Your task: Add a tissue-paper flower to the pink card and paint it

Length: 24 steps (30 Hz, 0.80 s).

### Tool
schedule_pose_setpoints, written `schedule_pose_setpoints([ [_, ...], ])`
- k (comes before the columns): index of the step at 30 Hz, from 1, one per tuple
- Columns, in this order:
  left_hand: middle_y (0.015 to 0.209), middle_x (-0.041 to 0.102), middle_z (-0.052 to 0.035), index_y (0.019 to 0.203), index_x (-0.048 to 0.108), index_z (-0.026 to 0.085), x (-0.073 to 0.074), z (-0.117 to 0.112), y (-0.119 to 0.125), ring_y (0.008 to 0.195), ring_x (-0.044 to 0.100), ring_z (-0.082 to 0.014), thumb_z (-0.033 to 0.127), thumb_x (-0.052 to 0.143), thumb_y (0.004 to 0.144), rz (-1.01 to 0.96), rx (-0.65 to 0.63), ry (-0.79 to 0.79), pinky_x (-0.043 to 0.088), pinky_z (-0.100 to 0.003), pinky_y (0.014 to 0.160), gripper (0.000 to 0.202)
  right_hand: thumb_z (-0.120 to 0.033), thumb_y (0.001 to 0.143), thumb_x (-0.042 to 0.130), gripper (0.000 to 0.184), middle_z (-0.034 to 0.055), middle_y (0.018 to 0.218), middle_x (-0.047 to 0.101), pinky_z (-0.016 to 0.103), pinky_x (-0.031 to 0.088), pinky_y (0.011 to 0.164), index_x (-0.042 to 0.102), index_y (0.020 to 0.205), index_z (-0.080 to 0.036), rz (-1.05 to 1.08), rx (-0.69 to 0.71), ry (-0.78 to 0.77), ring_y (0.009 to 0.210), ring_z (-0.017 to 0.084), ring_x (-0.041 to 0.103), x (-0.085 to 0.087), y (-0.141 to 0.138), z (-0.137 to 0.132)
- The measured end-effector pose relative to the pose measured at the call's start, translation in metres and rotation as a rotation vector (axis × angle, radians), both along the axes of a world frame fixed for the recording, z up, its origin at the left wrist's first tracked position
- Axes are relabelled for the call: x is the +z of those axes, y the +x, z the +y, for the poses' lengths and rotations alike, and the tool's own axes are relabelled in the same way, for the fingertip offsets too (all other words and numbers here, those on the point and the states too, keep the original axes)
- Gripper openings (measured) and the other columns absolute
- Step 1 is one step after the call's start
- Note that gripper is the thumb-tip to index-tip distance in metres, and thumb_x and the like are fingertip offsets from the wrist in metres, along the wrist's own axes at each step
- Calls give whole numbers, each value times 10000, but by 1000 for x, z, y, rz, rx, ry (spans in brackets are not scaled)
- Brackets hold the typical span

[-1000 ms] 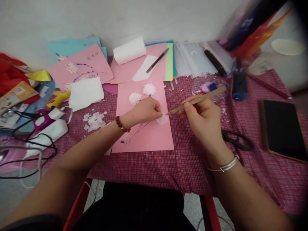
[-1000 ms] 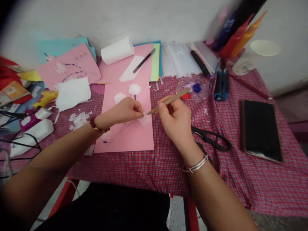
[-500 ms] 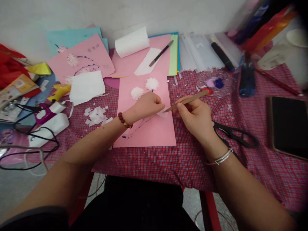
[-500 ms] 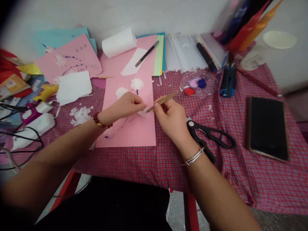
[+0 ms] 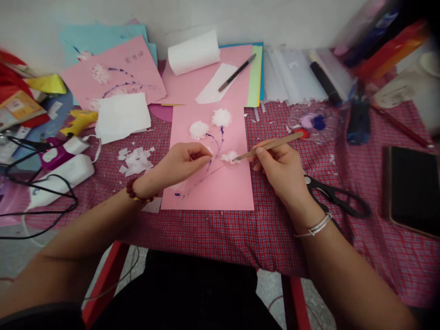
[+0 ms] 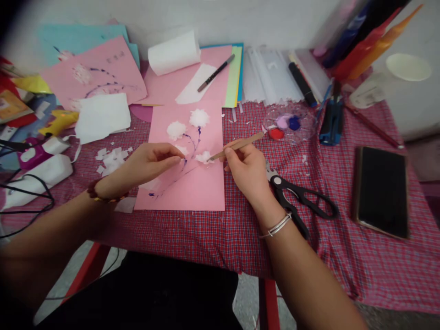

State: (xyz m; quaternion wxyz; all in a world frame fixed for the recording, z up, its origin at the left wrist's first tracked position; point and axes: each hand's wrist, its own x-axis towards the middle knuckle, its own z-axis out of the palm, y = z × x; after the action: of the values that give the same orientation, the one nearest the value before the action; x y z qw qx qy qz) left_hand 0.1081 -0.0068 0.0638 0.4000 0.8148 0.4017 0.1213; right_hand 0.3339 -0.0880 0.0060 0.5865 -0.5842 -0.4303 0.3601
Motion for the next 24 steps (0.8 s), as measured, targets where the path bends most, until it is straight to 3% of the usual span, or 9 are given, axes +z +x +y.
schedule_pose_setpoints([
  [8,690,650,-12,792,681,150,10,4,-36,605,542,-106,283,598,829,24,129,26,385,-219,540,161,-271,834,662,55,-3,674,699,242,424,438,678,834,-218,28,-16,-31,476,106,566,2,0,-1],
  [14,602,580,17,727,641,162,15,3,-70,534,491,-91,257,604,815,13,205,9,347,-211,492,135,-218,757,668,53,11,608,673,242,389,430,666,781,-171,178,-200,-42,443,108,540,8,4,-4],
  [17,666,620,-1,738,646,153,12,-3,-85,601,535,-103,217,592,821,47,105,74,397,-219,555,118,-228,727,690,68,24,612,674,255,391,443,678,759,-169,184,-203,-57,451,116,548,8,6,-4],
  [20,774,650,-27,792,658,150,8,-14,-95,721,585,-129,159,564,837,121,-79,229,443,-245,666,104,-239,700,708,90,24,621,675,267,393,459,686,755,-171,188,-222,-58,462,123,554,6,6,-4],
  [24,931,668,-85,931,670,137,0,-28,-99,885,615,-195,146,532,873,257,-214,377,476,-327,812,150,-226,682,714,99,33,629,674,286,376,452,700,767,-178,173,-217,-47,464,135,554,5,6,-4],
])
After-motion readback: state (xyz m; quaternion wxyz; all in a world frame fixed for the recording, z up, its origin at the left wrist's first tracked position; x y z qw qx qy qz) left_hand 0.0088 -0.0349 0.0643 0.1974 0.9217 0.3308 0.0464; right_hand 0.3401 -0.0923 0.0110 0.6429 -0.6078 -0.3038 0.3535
